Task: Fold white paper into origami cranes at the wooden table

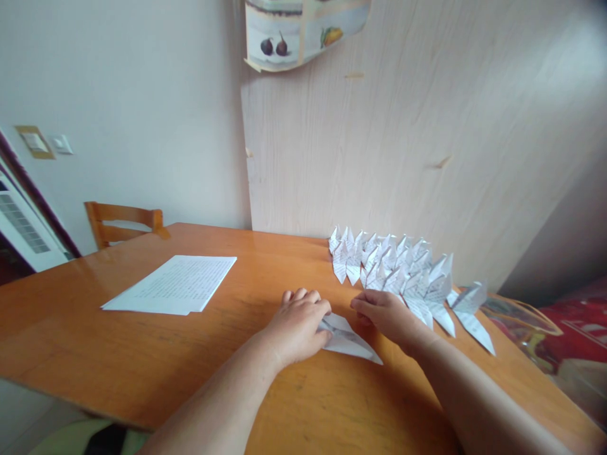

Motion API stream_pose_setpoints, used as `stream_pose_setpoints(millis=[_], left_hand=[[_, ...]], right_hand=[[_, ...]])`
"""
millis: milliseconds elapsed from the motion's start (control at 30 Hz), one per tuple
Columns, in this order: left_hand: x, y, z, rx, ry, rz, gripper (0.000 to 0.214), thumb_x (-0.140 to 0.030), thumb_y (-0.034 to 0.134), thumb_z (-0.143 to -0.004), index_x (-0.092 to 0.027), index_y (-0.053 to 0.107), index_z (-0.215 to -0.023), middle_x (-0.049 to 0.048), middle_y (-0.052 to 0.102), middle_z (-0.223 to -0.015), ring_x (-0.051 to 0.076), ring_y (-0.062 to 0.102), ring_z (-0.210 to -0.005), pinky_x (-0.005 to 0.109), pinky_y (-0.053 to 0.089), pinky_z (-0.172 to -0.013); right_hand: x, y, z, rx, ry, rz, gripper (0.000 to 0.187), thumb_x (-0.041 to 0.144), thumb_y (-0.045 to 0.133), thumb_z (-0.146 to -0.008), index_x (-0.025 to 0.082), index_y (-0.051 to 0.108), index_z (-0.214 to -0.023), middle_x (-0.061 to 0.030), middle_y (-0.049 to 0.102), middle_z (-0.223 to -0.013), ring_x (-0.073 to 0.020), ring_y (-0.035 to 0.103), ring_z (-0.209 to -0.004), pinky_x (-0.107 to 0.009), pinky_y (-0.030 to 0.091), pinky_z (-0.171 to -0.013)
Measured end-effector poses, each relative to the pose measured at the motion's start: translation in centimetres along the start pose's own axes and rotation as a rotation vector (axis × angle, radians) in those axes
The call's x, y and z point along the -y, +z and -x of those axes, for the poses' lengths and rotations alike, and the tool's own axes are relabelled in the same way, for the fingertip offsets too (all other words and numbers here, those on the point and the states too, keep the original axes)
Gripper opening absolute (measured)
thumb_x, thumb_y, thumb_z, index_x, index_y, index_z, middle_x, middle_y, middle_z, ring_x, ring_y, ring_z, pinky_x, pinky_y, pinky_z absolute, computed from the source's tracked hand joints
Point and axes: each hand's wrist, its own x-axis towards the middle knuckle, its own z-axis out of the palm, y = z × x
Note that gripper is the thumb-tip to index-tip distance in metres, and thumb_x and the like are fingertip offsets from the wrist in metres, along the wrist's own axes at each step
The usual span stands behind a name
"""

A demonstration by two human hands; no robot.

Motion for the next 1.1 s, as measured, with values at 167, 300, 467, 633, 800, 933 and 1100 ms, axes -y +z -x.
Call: stream_pose_setpoints(millis=[167,300,467,633,800,933,1100], left_hand=[[0.0,0.0,-0.1,0.055,0.061,0.047,0.022,-0.031,0.063,-0.086,-0.027,0.068,-0.107,0.005,0.062,-0.108,0.027,0.053,-0.107,0.039,0.042,-0.09],[0.0,-0.1,-0.1,0.051,0.041,0.073,0.021,-0.028,0.063,-0.086,-0.026,0.067,-0.106,0.0048,0.06,-0.105,0.024,0.058,-0.101,0.034,0.045,-0.085],[0.2,0.1,-0.1,0.083,-0.019,0.108,0.016,-0.027,0.059,-0.088,-0.025,0.067,-0.102,0.0031,0.058,-0.1,0.019,0.062,-0.083,0.029,0.044,-0.068],[0.4,0.1,-0.3,0.082,0.04,0.112,0.02,-0.016,0.052,-0.089,-0.022,0.07,-0.084,0.004,0.059,-0.092,0.019,0.061,-0.087,0.028,0.045,-0.074],[0.4,0.5,-0.3,0.072,0.121,0.215,0.029,-0.009,0.05,-0.086,-0.024,0.074,-0.094,0.0039,0.062,-0.09,0.02,0.06,-0.091,0.029,0.046,-0.079],[0.5,0.8,-0.4,0.101,0.117,0.287,0.029,-0.01,0.051,-0.086,-0.023,0.074,-0.099,0.0038,0.063,-0.095,0.019,0.061,-0.092,0.029,0.048,-0.082],[0.6,0.5,-0.3,0.106,0.074,0.347,0.029,-0.009,0.052,-0.083,-0.021,0.068,-0.103,0.0043,0.063,-0.103,0.02,0.061,-0.099,0.029,0.049,-0.088]], right_hand=[[0.5,0.3,0.3,0.106,-0.099,0.05,0.016,0.028,0.055,-0.085,0.02,0.069,-0.081,0.0,0.064,-0.07,-0.0151,0.056,-0.064,-0.025,0.041,-0.059],[0.9,0.7,0.4,0.116,-0.188,0.153,0.015,0.02,0.06,-0.078,0.02,0.074,-0.085,-0.0037,0.067,-0.085,-0.0186,0.06,-0.079,-0.029,0.043,-0.072],[1.3,0.9,0.7,0.137,-0.191,0.199,0.014,0.017,0.061,-0.075,0.018,0.073,-0.082,-0.0034,0.066,-0.081,-0.0177,0.059,-0.074,-0.028,0.041,-0.067],[1.3,1.2,1.0,0.211,-0.13,0.141,0.012,0.017,0.059,-0.076,0.018,0.07,-0.08,0.0005,0.065,-0.069,-0.0133,0.055,-0.061,-0.023,0.038,-0.055],[1.2,1.2,1.0,0.211,-0.122,0.109,0.007,0.018,0.06,-0.076,0.019,0.067,-0.079,0.0024,0.063,-0.066,-0.0121,0.052,-0.059,-0.022,0.036,-0.052],[1.1,0.9,0.7,0.165,-0.141,0.105,0.01,0.02,0.057,-0.079,0.019,0.067,-0.077,0.0021,0.062,-0.065,-0.0128,0.053,-0.06,-0.023,0.036,-0.053],[1.2,1.1,0.5,0.106,-0.195,0.089,0.014,0.021,0.056,-0.081,0.019,0.07,-0.085,-0.002,0.069,-0.081,-0.0163,0.059,-0.074,-0.025,0.043,-0.065]])
